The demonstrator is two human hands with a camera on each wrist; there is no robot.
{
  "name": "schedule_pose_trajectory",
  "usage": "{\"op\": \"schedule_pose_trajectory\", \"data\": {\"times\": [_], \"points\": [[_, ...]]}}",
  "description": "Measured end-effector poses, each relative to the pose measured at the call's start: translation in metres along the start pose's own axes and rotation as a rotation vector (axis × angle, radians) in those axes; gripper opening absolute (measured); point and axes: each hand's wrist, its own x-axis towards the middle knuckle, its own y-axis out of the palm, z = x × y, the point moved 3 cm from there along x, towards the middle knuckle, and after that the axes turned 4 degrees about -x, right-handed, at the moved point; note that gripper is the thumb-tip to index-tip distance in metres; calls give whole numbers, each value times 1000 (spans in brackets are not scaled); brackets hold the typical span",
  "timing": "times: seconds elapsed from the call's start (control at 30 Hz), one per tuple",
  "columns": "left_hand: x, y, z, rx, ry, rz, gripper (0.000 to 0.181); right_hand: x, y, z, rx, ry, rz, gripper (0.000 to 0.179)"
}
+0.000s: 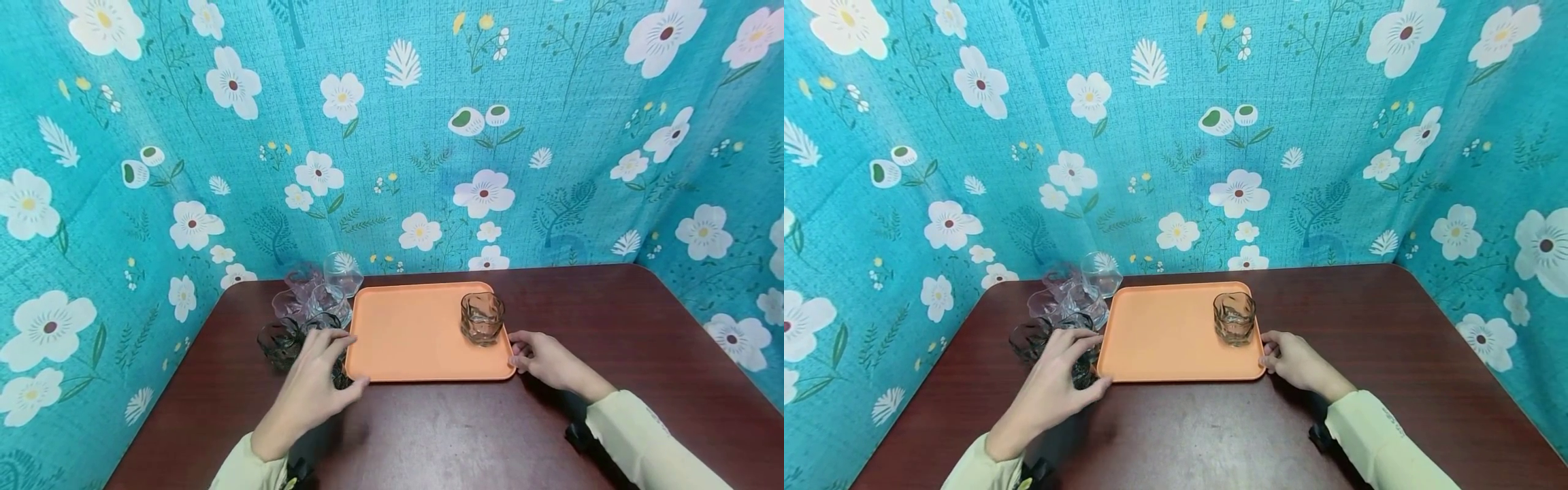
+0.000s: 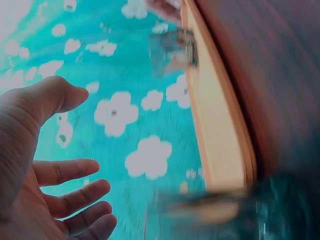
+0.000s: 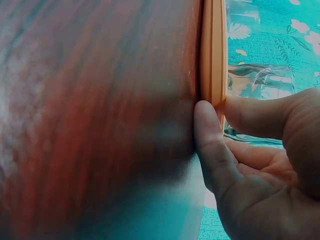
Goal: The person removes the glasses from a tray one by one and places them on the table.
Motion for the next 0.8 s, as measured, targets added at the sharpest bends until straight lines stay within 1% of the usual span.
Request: {"op": "schedule_pose_trajectory", "data": {"times": [0.1, 0.17, 0.27, 0.4, 0.53, 0.8], "points": [[9, 13, -12, -37, 29, 42, 56, -1, 0, 0, 1, -3, -4, 39], [16, 22, -19, -57, 46, 58, 56, -1, 0, 0, 0, -11, -7, 39], [29, 34, -29, -90, 70, 64, 57, -1, 0, 0, 4, -3, -8, 39], [45, 48, -38, -114, 93, 59, 57, 0, 0, -1, 4, 3, -4, 39], [57, 57, -44, -122, 102, 58, 56, 0, 0, 0, 0, -12, 1, 40], [70, 68, -47, -149, 68, 69, 57, 1, 0, 1, -9, 6, 4, 40]]}}
